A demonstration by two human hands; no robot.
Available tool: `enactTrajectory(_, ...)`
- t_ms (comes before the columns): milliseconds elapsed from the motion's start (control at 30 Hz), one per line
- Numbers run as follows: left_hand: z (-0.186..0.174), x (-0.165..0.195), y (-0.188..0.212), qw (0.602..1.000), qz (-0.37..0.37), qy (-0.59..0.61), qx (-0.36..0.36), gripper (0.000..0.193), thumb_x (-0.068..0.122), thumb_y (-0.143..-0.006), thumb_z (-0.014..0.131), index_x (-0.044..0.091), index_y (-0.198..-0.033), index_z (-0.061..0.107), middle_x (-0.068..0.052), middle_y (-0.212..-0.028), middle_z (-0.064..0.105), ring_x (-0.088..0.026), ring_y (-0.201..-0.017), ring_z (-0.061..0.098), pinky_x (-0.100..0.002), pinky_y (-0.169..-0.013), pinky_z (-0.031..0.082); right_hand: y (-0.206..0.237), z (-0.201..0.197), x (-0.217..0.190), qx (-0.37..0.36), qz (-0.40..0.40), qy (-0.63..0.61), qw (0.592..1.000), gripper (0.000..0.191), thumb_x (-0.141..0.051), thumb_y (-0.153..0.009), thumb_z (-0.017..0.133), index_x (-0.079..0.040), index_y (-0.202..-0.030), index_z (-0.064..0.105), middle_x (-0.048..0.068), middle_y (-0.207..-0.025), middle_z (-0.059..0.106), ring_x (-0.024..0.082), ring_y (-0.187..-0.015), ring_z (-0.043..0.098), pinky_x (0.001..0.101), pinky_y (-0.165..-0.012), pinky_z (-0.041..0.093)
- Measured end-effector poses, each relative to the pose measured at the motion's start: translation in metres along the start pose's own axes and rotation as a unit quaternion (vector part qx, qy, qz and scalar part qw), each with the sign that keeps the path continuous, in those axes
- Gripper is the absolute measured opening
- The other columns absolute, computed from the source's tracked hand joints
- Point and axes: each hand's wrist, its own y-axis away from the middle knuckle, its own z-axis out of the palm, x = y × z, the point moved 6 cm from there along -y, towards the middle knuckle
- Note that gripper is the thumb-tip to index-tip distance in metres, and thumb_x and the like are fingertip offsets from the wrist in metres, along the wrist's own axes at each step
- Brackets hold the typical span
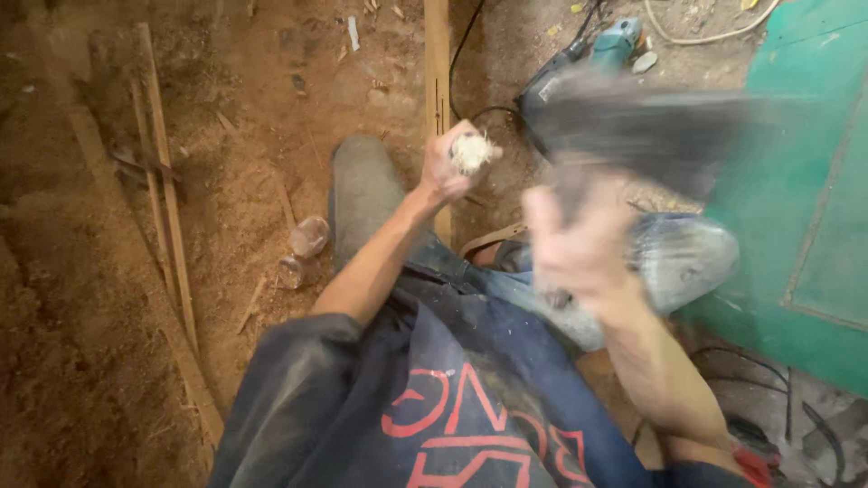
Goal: The person sits on the floor and uses a power drill to bore into a wooden plank, then switches to a small axe to chip away wood along a marked line. The person repeatedly strikes the wood with the axe to remove material.
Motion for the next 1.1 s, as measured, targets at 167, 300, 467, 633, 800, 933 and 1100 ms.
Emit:
enactTrajectory(167,-0.031,-0.007,0.008,0.981,0.091,-0.088,0.145,0.026,0.018,-0.094,0.081,0.009,-0.086,0.058,-0.005,-0.072,0.059,-0.014,-0.067,0.058,-0.032,-0.063,0.046,0.013,0.059,0.038,-0.295,0.156,-0.005,0.943,0.059,-0.021,-0.084,0.075,-0.002,-0.135,0.053,0.025,-0.092,0.07,0.041,-0.085,0.073,0.0461,-0.074,0.053)
enactTrajectory(300,-0.048,-0.026,-0.004,0.975,-0.05,0.095,0.197,0.023,0.022,-0.093,0.083,0.007,-0.088,0.066,-0.005,-0.077,0.068,-0.013,-0.069,0.061,-0.032,-0.062,0.052,-0.002,-0.003,0.027,-0.205,0.168,-0.08,0.961,0.048,-0.018,-0.086,0.075,-0.002,-0.128,0.059,0.015,-0.098,0.072,0.026,-0.084,0.071,0.0403,-0.078,0.057)
enactTrajectory(467,-0.004,0.008,0.002,0.994,0.023,-0.023,0.101,0.027,0.027,-0.089,0.083,0.008,-0.088,0.062,-0.003,-0.072,0.068,-0.013,-0.063,0.066,-0.03,-0.057,0.051,-0.016,-0.021,-0.021,0.0,-0.057,0.121,0.991,0.04,-0.009,-0.099,0.073,0.005,-0.131,0.054,0.012,-0.099,0.072,0.026,-0.085,0.072,0.0415,-0.078,0.056)
enactTrajectory(633,-0.012,0.009,0.013,0.992,0.101,0.002,0.072,0.026,0.023,-0.087,0.083,0.008,-0.087,0.062,-0.004,-0.072,0.059,-0.014,-0.063,0.058,-0.031,-0.059,0.05,0.032,0.083,0.043,-0.348,0.169,0.023,0.922,0.041,-0.019,-0.082,0.068,0.002,-0.115,0.056,0.034,-0.086,0.067,0.054,-0.081,0.066,0.0591,-0.075,0.053)
enactTrajectory(800,-0.051,-0.017,0.014,0.981,-0.048,0.032,0.186,0.031,0.021,-0.1,0.082,0.009,-0.085,0.057,0.002,-0.069,0.054,-0.009,-0.065,0.049,-0.03,-0.06,0.043,0.045,0.06,0.072,-0.259,0.25,-0.092,0.929,0.045,-0.017,-0.083,0.07,0.0,-0.12,0.052,0.02,-0.089,0.071,0.033,-0.069,0.073,0.0431,-0.063,0.059)
enactTrajectory(933,-0.02,0.014,-0.004,0.988,0.054,0.106,0.097,0.027,0.025,-0.097,0.082,0.007,-0.093,0.064,0.0,-0.083,0.062,-0.01,-0.079,0.057,-0.031,-0.069,0.05,0.038,0.036,0.071,-0.198,0.334,-0.266,0.882,0.038,-0.005,-0.084,0.069,0.0,-0.119,0.056,0.008,-0.082,0.064,0.015,-0.059,0.063,0.0327,-0.054,0.053)
enactTrajectory(1100,-0.017,0.015,-0.038,0.997,-0.038,0.012,0.061,0.03,0.032,-0.09,0.081,0.01,-0.088,0.061,0.005,-0.076,0.069,-0.007,-0.066,0.065,-0.026,-0.058,0.056,0.031,0.02,0.069,-0.178,0.317,-0.296,0.883,0.029,0.002,-0.086,0.069,0.003,-0.113,0.057,0.007,-0.079,0.063,0.015,-0.064,0.064,0.0312,-0.059,0.052)
